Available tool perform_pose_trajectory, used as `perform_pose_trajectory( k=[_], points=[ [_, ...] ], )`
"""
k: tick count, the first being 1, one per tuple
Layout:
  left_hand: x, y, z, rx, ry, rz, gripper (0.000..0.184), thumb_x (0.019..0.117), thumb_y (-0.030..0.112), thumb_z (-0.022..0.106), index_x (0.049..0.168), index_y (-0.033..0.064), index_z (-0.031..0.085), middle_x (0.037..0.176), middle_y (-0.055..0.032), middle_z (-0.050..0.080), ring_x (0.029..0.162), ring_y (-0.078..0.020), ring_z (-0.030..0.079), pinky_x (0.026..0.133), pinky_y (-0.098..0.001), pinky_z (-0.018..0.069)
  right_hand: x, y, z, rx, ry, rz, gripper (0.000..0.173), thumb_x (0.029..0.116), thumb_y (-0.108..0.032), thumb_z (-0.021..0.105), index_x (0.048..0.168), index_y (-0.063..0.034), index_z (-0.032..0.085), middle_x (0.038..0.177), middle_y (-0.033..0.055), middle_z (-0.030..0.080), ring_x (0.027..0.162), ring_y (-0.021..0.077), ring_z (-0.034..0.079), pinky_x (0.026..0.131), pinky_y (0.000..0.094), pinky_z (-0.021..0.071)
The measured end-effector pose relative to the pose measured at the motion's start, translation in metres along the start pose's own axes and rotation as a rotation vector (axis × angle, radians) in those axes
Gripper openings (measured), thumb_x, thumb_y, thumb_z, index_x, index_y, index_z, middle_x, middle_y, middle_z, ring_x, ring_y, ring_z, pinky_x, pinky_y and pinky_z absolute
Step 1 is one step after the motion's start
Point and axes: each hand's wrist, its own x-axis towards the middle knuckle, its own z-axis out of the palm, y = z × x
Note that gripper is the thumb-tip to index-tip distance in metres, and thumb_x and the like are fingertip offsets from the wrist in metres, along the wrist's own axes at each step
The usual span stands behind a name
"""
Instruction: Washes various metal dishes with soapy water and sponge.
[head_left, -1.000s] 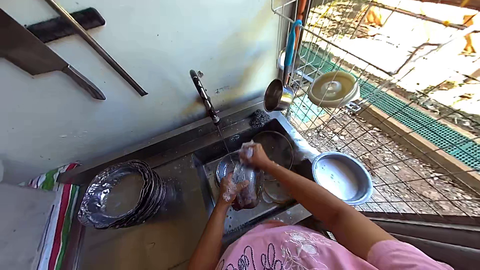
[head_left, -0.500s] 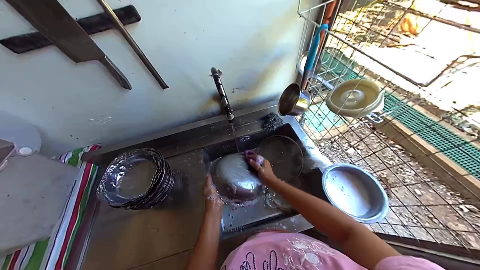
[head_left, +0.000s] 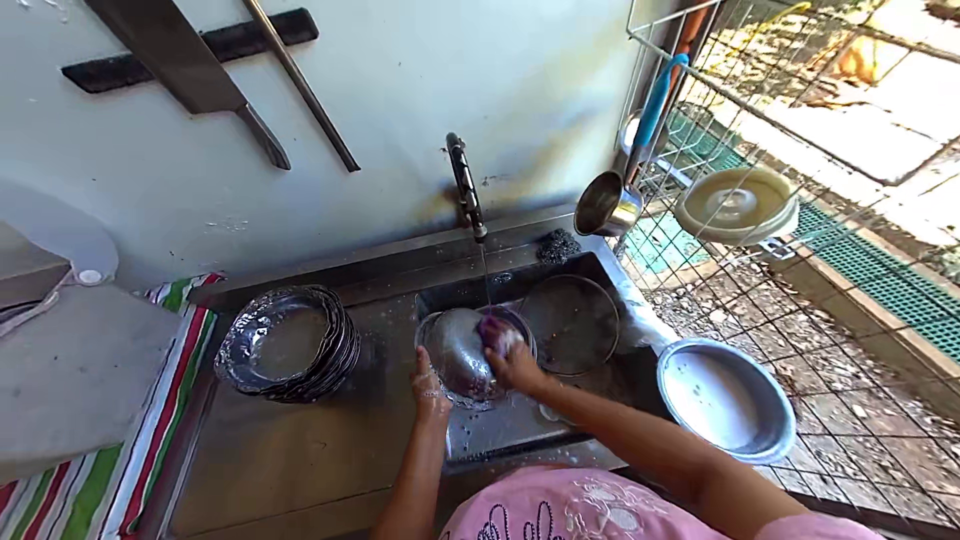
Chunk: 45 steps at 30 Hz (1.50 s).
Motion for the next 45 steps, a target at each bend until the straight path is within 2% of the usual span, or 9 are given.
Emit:
perform_pose_trajectory(
  k=[4,10,17,20,24,28,35,41,45],
  points=[
    [-0.014,-0.006,0.008,0.068,-0.192,-0.034,0.036,0.1118,0.017,0.032,0.128,-0.0072,0.052,0.114,-0.0173,0.061,0.101,-0.0177,0.06,0.09,-0.0356,0.0518,0.01,-0.056,0.004,-0.244,-0.16,-0.391,0.04,0.0937,-0.023,0.061,0.126,-0.0024,0.071,0.139,0.0205,0.063,0.139,0.0433,0.05,0.116,0.0615,0.0349],
    [-0.015,0.034,0.009,-0.032,-0.133,-0.093,0.047,0.1111,0.031,0.039,0.143,-0.002,0.05,0.145,-0.0188,0.053,0.131,-0.0224,0.052,0.109,-0.0422,0.0428,0.108,-0.009,-0.061,0.315,-0.32,0.187,0.027,0.105,-0.018,0.054,0.116,0.0038,0.065,0.1,0.0107,0.067,0.088,0.0116,0.061,0.085,0.0327,0.0512],
    [0.015,0.006,0.01,-0.387,0.073,-0.157,0.048,0.1135,0.031,0.027,0.145,-0.0016,0.041,0.137,-0.0202,0.054,0.118,-0.0236,0.057,0.099,-0.0424,0.0489,0.007,0.01,0.006,0.078,0.185,-0.053,0.057,0.0949,-0.024,0.059,0.14,0.0107,0.054,0.15,0.0301,0.049,0.143,0.0381,0.045,0.121,0.0482,0.0341],
    [0.012,0.0,0.02,-0.308,0.005,-0.191,0.05,0.1135,0.033,0.029,0.147,-0.0018,0.042,0.139,-0.0213,0.054,0.122,-0.0258,0.057,0.103,-0.0457,0.0471,0.001,-0.022,0.022,-0.324,0.071,-0.37,0.044,0.0937,-0.025,0.064,0.13,-0.0023,0.068,0.144,0.0256,0.058,0.138,0.0473,0.049,0.115,0.0672,0.0346],
    [-0.007,0.003,0.032,-0.094,-0.178,-0.139,0.038,0.113,0.023,0.032,0.133,-0.0027,0.052,0.119,-0.0159,0.061,0.104,-0.0189,0.06,0.09,-0.0365,0.0515,0.053,-0.064,-0.013,-0.286,-0.343,-0.143,0.041,0.0955,-0.025,0.063,0.131,-0.0051,0.068,0.143,0.0172,0.061,0.141,0.0351,0.048,0.118,0.0561,0.0348],
    [-0.008,0.031,0.022,0.101,-0.138,-0.039,0.048,0.1116,0.029,0.04,0.141,-0.0074,0.051,0.149,-0.0235,0.048,0.138,-0.027,0.046,0.115,-0.0447,0.0352,0.064,-0.009,-0.04,-0.034,-0.137,0.147,0.053,0.1003,-0.038,0.06,0.133,0.0035,0.063,0.141,0.0244,0.059,0.135,0.0359,0.053,0.117,0.0525,0.0377],
    [-0.009,0.036,0.013,0.328,-0.423,0.04,0.043,0.1015,0.011,0.061,0.135,-0.0135,0.05,0.13,-0.0269,0.059,0.118,-0.0257,0.058,0.104,-0.0387,0.0466,0.016,-0.028,-0.004,0.054,0.133,-0.289,0.046,0.0926,-0.021,0.061,0.125,0.0115,0.066,0.139,0.0327,0.057,0.137,0.0451,0.051,0.117,0.0544,0.0376],
    [-0.024,0.131,-0.059,0.797,-0.495,0.688,0.037,0.0864,0.022,0.075,0.106,-0.0084,0.07,0.094,-0.0181,0.073,0.088,-0.0202,0.071,0.085,-0.0412,0.0572,0.029,-0.01,-0.085,-0.019,0.097,-0.006,0.033,0.0978,-0.015,0.063,0.12,0.0096,0.068,0.119,0.0258,0.07,0.111,0.0333,0.069,0.101,0.0483,0.0524],
    [0.015,0.177,-0.122,1.086,-0.205,0.767,0.039,0.0958,0.022,0.069,0.113,-0.013,0.067,0.104,-0.0364,0.067,0.1,-0.0514,0.066,0.091,-0.0699,0.0464,-0.036,0.015,-0.166,-0.237,0.256,0.28,0.036,0.0926,-0.009,0.068,0.126,0.0058,0.066,0.122,0.0274,0.068,0.113,0.0393,0.067,0.101,0.0567,0.0507]
  ],
)
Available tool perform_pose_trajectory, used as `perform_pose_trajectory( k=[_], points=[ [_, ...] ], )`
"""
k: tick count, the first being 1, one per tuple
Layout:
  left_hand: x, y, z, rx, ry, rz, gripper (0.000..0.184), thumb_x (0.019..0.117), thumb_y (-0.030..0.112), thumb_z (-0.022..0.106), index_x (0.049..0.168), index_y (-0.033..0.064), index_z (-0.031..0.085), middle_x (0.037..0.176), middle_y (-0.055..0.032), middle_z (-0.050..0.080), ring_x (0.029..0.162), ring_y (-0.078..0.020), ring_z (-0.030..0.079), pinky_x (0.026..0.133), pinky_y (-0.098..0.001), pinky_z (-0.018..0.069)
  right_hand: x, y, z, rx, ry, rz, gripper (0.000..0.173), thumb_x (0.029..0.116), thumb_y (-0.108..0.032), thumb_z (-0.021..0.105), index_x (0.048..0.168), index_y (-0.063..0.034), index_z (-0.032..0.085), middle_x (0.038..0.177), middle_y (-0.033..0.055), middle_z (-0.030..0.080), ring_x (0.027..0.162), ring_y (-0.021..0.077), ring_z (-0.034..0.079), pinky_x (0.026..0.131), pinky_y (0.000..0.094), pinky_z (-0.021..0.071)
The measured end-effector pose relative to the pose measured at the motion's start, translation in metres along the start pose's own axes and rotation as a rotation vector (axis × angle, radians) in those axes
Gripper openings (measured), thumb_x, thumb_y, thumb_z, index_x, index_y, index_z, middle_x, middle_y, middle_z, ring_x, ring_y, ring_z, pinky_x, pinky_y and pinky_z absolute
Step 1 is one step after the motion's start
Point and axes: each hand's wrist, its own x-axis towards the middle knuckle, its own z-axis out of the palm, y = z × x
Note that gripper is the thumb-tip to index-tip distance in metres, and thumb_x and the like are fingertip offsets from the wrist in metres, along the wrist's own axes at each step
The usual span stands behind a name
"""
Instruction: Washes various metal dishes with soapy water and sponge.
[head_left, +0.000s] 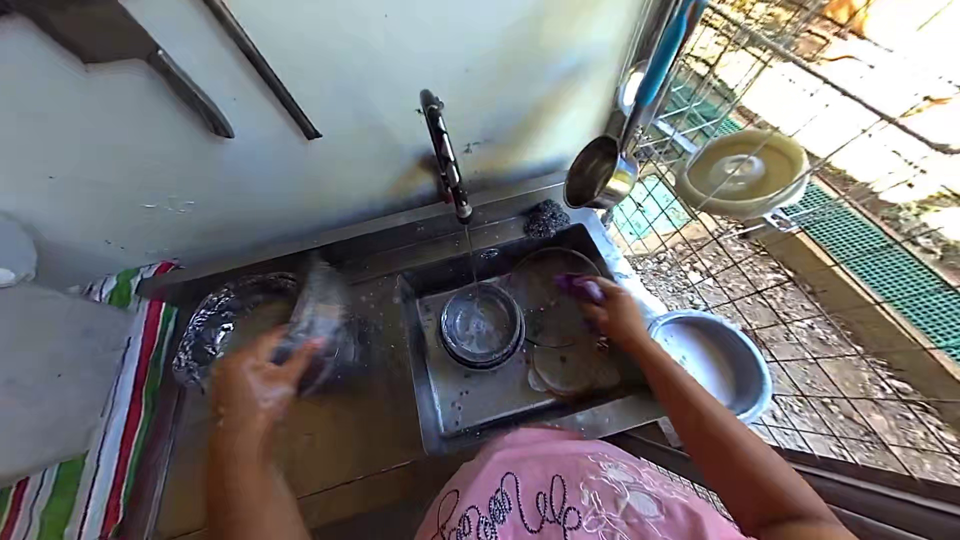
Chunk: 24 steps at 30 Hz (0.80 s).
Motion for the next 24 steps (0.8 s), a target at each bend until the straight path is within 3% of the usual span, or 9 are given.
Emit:
perform_pose_trajectory(
  k=[3,7,9,11,14,16,19,21,24],
  points=[
    [0.038,-0.056,0.007,0.146,-0.027,-0.165,0.034,0.101,0.016,0.063,0.123,-0.01,0.066,0.12,-0.0409,0.061,0.117,-0.0601,0.056,0.1,-0.0765,0.0356,-0.03,0.057,-0.05,-0.143,0.127,0.26,0.041,0.0937,-0.005,0.063,0.133,0.0062,0.062,0.127,0.0331,0.063,0.121,0.0484,0.06,0.104,0.0664,0.0436],
    [0.064,-0.063,0.066,0.06,-0.002,-0.103,0.034,0.1032,0.011,0.056,0.132,-0.0056,0.063,0.133,-0.0351,0.058,0.126,-0.0521,0.055,0.108,-0.0649,0.039,-0.065,0.122,-0.066,-0.188,0.252,0.53,0.041,0.0978,-0.005,0.06,0.135,0.0111,0.057,0.138,0.0375,0.055,0.134,0.0508,0.05,0.114,0.0651,0.0342],
    [0.076,-0.057,0.129,-0.09,-0.052,-0.006,0.033,0.1037,0.011,0.055,0.128,-0.0084,0.064,0.126,-0.0325,0.064,0.118,-0.0462,0.062,0.105,-0.0574,0.0459,-0.076,0.147,-0.055,-0.214,0.281,0.536,0.039,0.0969,-0.002,0.06,0.132,0.0137,0.058,0.138,0.0378,0.054,0.135,0.0505,0.049,0.116,0.0631,0.0327],
    [0.089,-0.057,0.214,-0.22,-0.27,-0.045,0.039,0.104,0.013,0.054,0.136,-0.0086,0.058,0.127,-0.0292,0.064,0.119,-0.0386,0.063,0.107,-0.049,0.0472,-0.082,0.164,-0.041,-0.259,0.268,0.547,0.042,0.0932,0.001,0.063,0.133,0.0133,0.058,0.141,0.0371,0.052,0.138,0.0511,0.046,0.117,0.0634,0.0307],
    [0.089,-0.066,0.332,-0.166,-0.562,-0.218,0.06,0.0998,0.015,0.064,0.151,-0.006,0.041,0.142,-0.0331,0.052,0.134,-0.0444,0.051,0.115,-0.054,0.0389,-0.083,0.175,-0.026,-0.381,0.105,0.689,0.06,0.096,-0.019,0.069,0.146,0.0067,0.049,0.155,0.0339,0.04,0.145,0.051,0.036,0.115,0.0687,0.03],
    [0.076,-0.068,0.376,-0.029,-0.658,-0.318,0.06,0.0977,0.015,0.066,0.15,-0.0025,0.044,0.144,-0.0313,0.052,0.136,-0.0443,0.05,0.114,-0.0562,0.0388,-0.083,0.18,-0.02,-0.435,-0.014,0.757,0.073,0.093,-0.024,0.073,0.152,0.0056,0.041,0.161,0.0333,0.029,0.149,0.0513,0.03,0.117,0.0673,0.0284],
    [0.064,-0.058,0.405,0.063,-0.656,-0.485,0.056,0.0966,0.014,0.066,0.146,-0.0028,0.047,0.143,-0.0295,0.054,0.133,-0.0419,0.053,0.111,-0.0553,0.0425,-0.083,0.181,-0.026,-0.46,-0.016,0.74,0.059,0.0938,-0.015,0.071,0.144,0.0072,0.051,0.154,0.0333,0.042,0.143,0.0494,0.041,0.117,0.0628,0.0327],
    [0.063,-0.048,0.405,0.114,-0.622,-0.52,0.057,0.0949,0.011,0.066,0.146,-0.0036,0.046,0.142,-0.0294,0.054,0.132,-0.0416,0.054,0.109,-0.0547,0.0454,-0.084,0.175,-0.039,-0.352,0.074,0.782,0.043,0.0963,-0.011,0.066,0.133,0.0087,0.06,0.139,0.034,0.056,0.133,0.049,0.052,0.112,0.0637,0.038],
    [0.068,-0.04,0.397,0.158,-0.651,-0.514,0.051,0.0952,0.013,0.066,0.14,-0.0061,0.051,0.139,-0.0291,0.056,0.131,-0.0406,0.055,0.108,-0.0538,0.0463,-0.09,0.172,-0.055,-0.057,0.305,0.841,0.031,0.0987,-0.009,0.061,0.122,0.0111,0.063,0.122,0.0362,0.062,0.118,0.0484,0.06,0.101,0.0654,0.0429]
  ],
)
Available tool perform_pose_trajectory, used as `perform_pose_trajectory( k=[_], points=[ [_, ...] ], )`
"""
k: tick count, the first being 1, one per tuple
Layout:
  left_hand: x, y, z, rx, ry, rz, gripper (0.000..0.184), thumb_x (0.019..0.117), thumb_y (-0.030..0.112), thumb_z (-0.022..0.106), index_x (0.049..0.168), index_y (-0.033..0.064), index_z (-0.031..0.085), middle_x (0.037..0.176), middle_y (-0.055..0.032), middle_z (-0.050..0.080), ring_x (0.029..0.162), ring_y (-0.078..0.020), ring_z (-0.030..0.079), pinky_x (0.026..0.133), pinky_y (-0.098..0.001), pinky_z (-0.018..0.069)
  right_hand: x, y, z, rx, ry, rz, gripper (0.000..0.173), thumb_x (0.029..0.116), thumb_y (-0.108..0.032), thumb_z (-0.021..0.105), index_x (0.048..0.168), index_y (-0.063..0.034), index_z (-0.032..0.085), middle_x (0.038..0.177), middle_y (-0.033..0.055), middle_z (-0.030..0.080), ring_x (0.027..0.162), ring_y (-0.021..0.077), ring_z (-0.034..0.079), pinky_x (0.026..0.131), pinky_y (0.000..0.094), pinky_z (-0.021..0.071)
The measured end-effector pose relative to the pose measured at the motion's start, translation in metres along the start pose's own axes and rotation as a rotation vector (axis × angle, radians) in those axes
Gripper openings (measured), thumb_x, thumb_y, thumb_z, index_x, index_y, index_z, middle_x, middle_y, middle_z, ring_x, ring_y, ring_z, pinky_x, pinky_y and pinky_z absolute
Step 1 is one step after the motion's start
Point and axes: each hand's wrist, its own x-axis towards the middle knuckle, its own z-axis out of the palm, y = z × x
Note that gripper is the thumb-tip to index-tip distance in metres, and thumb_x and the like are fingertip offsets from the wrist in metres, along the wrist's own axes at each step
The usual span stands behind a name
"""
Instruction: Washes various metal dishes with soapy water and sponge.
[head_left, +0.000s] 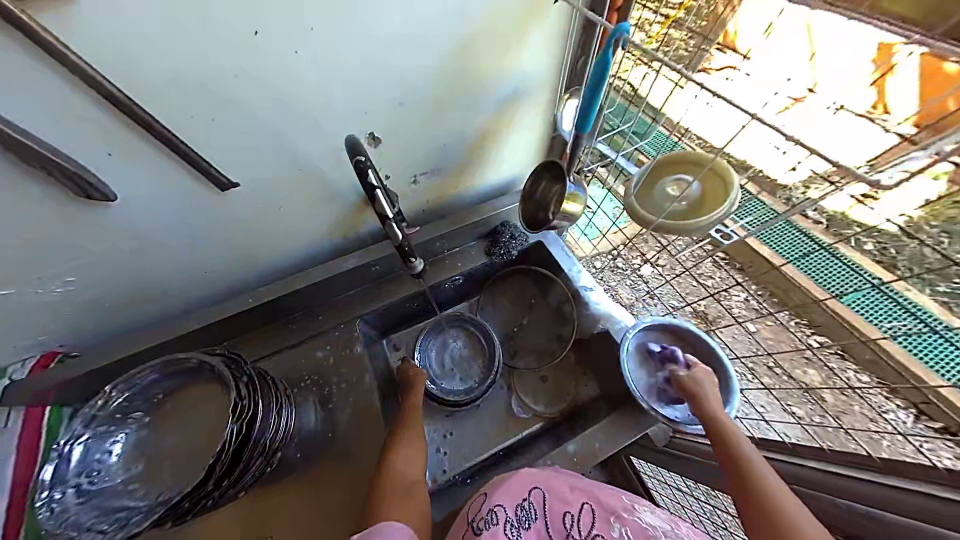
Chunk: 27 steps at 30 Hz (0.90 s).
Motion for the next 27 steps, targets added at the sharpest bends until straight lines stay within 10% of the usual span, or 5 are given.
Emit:
perform_pose_trajectory(
  k=[7,16,27],
  points=[
    [0.005,-0.006,-0.001,-0.017,-0.014,0.04,0.05,0.0962,0.023,0.068,0.136,-0.0051,0.057,0.137,-0.0267,0.059,0.131,-0.0397,0.056,0.108,-0.0553,0.0448,-0.025,-0.022,-0.011,0.742,0.115,0.085,0.018,0.096,-0.003,0.054,0.112,0.002,0.059,0.082,0.003,0.06,0.066,0.0075,0.058,0.064,0.029,0.0521],
    [-0.029,0.061,-0.039,-0.443,0.218,0.578,0.022,0.09,-0.003,0.059,0.107,-0.0148,0.066,0.117,-0.0309,0.065,0.115,-0.0382,0.061,0.104,-0.0498,0.0446,-0.063,-0.076,-0.005,1.411,-0.262,0.092,0.03,0.1094,-0.026,0.029,0.116,-0.0117,0.055,0.096,0.0053,0.068,0.09,0.0207,0.069,0.079,0.0488,0.0602],
    [-0.102,0.093,-0.077,-0.441,0.682,1.514,0.012,0.081,-0.01,0.052,0.075,-0.0058,0.061,0.12,-0.0283,0.069,0.124,-0.048,0.06,0.111,-0.0697,0.0338,-0.106,-0.211,0.112,1.349,-0.763,0.143,0.033,0.1106,-0.028,0.03,0.112,-0.0071,0.056,0.08,0.0051,0.063,0.07,0.0167,0.063,0.065,0.0367,0.0567]
  ],
)
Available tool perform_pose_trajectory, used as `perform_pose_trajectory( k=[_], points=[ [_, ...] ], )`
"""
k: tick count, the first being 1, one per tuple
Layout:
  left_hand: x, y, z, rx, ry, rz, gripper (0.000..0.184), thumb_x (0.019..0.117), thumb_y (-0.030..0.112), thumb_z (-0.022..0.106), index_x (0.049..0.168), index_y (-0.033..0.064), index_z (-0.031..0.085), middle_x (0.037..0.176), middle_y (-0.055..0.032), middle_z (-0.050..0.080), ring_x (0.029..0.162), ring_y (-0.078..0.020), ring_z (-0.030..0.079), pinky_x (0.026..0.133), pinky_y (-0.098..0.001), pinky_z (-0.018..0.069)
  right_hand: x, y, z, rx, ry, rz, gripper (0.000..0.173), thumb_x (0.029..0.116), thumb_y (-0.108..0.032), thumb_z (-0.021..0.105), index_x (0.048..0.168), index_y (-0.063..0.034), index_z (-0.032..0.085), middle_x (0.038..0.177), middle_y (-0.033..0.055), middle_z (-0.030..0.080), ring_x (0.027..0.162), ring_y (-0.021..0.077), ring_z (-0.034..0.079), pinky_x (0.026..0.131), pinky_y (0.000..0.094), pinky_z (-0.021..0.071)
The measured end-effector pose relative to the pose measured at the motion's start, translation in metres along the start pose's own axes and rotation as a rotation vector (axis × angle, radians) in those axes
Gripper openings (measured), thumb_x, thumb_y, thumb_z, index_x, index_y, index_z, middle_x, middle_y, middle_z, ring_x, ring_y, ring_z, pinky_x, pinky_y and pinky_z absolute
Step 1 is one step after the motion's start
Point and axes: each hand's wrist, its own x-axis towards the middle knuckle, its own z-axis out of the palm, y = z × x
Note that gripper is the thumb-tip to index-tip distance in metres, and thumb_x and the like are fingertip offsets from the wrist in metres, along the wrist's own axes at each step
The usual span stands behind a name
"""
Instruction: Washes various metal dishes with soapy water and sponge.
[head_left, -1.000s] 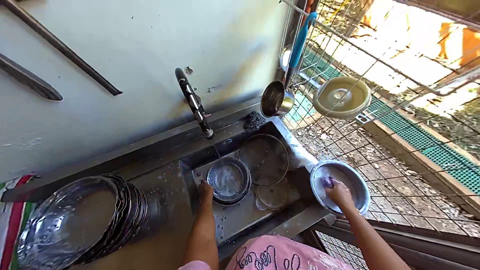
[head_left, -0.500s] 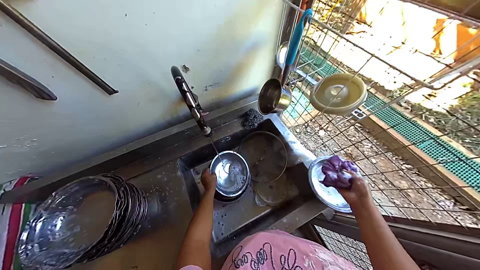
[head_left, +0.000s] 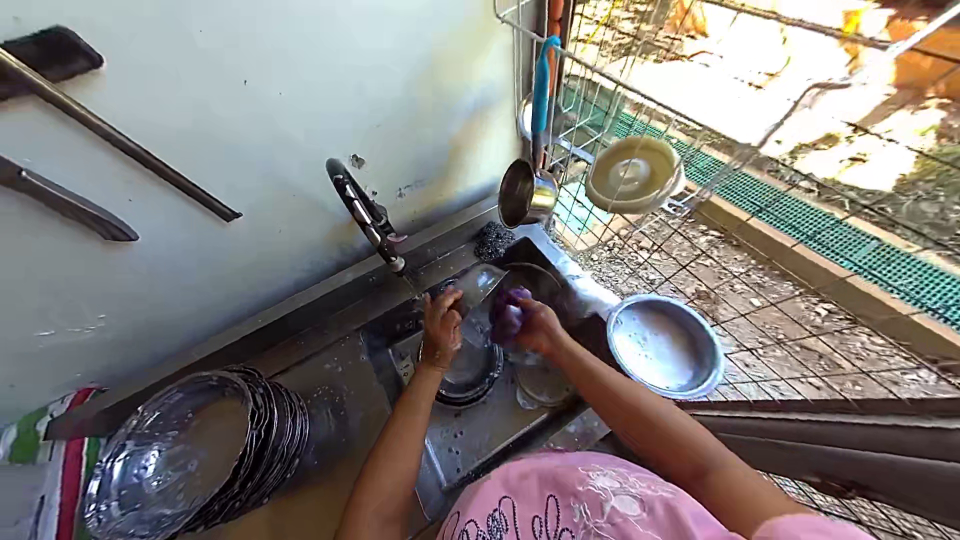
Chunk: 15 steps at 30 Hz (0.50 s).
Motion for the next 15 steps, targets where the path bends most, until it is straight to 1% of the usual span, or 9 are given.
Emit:
perform_pose_trajectory(
  k=[2,4,5,6,7,8,9,12,15],
  points=[
    [-0.001,0.019,-0.002,-0.068,0.065,-0.034,0.01,0.0808,-0.009,0.055,0.071,-0.0055,0.055,0.121,-0.0327,0.066,0.126,-0.0466,0.059,0.112,-0.0609,0.0385,0.011,0.011,0.031,-0.015,-0.058,-0.134,0.04,0.1125,-0.033,0.024,0.115,-0.0075,0.055,0.08,0.0033,0.062,0.068,0.0148,0.061,0.063,0.0351,0.0548],
    [-0.005,0.039,0.003,-0.226,0.181,-0.227,0.018,0.0833,-0.006,0.059,0.07,-0.0094,0.048,0.126,-0.0382,0.06,0.126,-0.0386,0.059,0.107,-0.0413,0.0477,0.016,0.026,0.054,-0.089,-0.103,-0.244,0.04,0.1132,-0.031,0.025,0.134,-0.0054,0.048,0.095,0.0074,0.065,0.081,0.0164,0.065,0.072,0.0368,0.0569],
    [-0.006,0.047,0.007,-0.324,0.242,-0.367,0.018,0.0859,-0.005,0.059,0.077,-0.0168,0.048,0.131,-0.0397,0.056,0.127,-0.0354,0.059,0.104,-0.0372,0.0489,0.014,0.034,0.061,-0.157,-0.139,-0.274,0.041,0.1128,-0.026,0.028,0.143,-0.0028,0.042,0.107,0.0113,0.066,0.091,0.0172,0.066,0.08,0.0368,0.0564],
    [-0.009,0.054,0.009,-0.446,0.281,-0.526,0.023,0.0915,-0.003,0.055,0.095,-0.025,0.047,0.137,-0.0381,0.051,0.129,-0.0313,0.056,0.105,-0.0356,0.048,0.01,0.042,0.065,-0.259,-0.192,-0.289,0.042,0.1113,-0.02,0.032,0.147,0.002,0.038,0.118,0.0154,0.064,0.101,0.0175,0.065,0.089,0.036,0.0554],
    [-0.013,0.06,0.011,-0.591,0.3,-0.698,0.04,0.0993,0.003,0.045,0.126,-0.0259,0.038,0.142,-0.0327,0.047,0.129,-0.0257,0.053,0.107,-0.0345,0.0465,0.004,0.049,0.065,-0.381,-0.26,-0.274,0.044,0.1096,-0.014,0.036,0.148,0.006,0.038,0.129,0.0191,0.061,0.112,0.0179,0.064,0.098,0.0352,0.0527],
    [-0.018,0.065,0.013,-0.743,0.316,-0.869,0.049,0.1068,0.013,0.032,0.147,-0.015,0.026,0.145,-0.0255,0.046,0.128,-0.0201,0.052,0.108,-0.0333,0.0457,-0.003,0.055,0.062,-0.521,-0.318,-0.242,0.043,0.108,-0.011,0.041,0.146,0.0085,0.042,0.132,0.0206,0.061,0.115,0.0175,0.062,0.102,0.0342,0.0507],
    [-0.025,0.073,0.015,-0.877,0.358,-1.027,0.05,0.1113,0.023,0.021,0.152,-0.0046,0.025,0.139,-0.0182,0.05,0.121,-0.0154,0.055,0.102,-0.0322,0.0475,-0.008,0.06,0.056,-0.689,-0.38,-0.213,0.04,0.107,-0.01,0.044,0.142,0.0092,0.048,0.129,0.0208,0.062,0.113,0.0175,0.062,0.101,0.0341,0.0496],
    [-0.054,0.092,0.022,-1.032,0.407,-1.281,0.05,0.1127,0.032,0.014,0.142,-0.0003,0.039,0.118,-0.0117,0.058,0.102,-0.0142,0.059,0.088,-0.0339,0.0517,-0.005,0.062,0.027,-1.284,-0.572,-0.185,0.039,0.1085,-0.018,0.048,0.135,0.009,0.057,0.127,0.0281,0.064,0.12,0.0344,0.062,0.109,0.0495,0.0448],
    [-0.076,0.108,0.029,-0.989,0.437,-1.471,0.051,0.1136,0.036,0.017,0.139,0.0007,0.044,0.118,-0.0129,0.057,0.103,-0.0174,0.059,0.088,-0.0368,0.0516,-0.009,0.062,-0.003,-1.731,-0.559,-0.103,0.044,0.1078,-0.033,0.05,0.122,0.0057,0.066,0.118,0.03,0.067,0.116,0.0447,0.063,0.102,0.0642,0.0454]
  ],
)
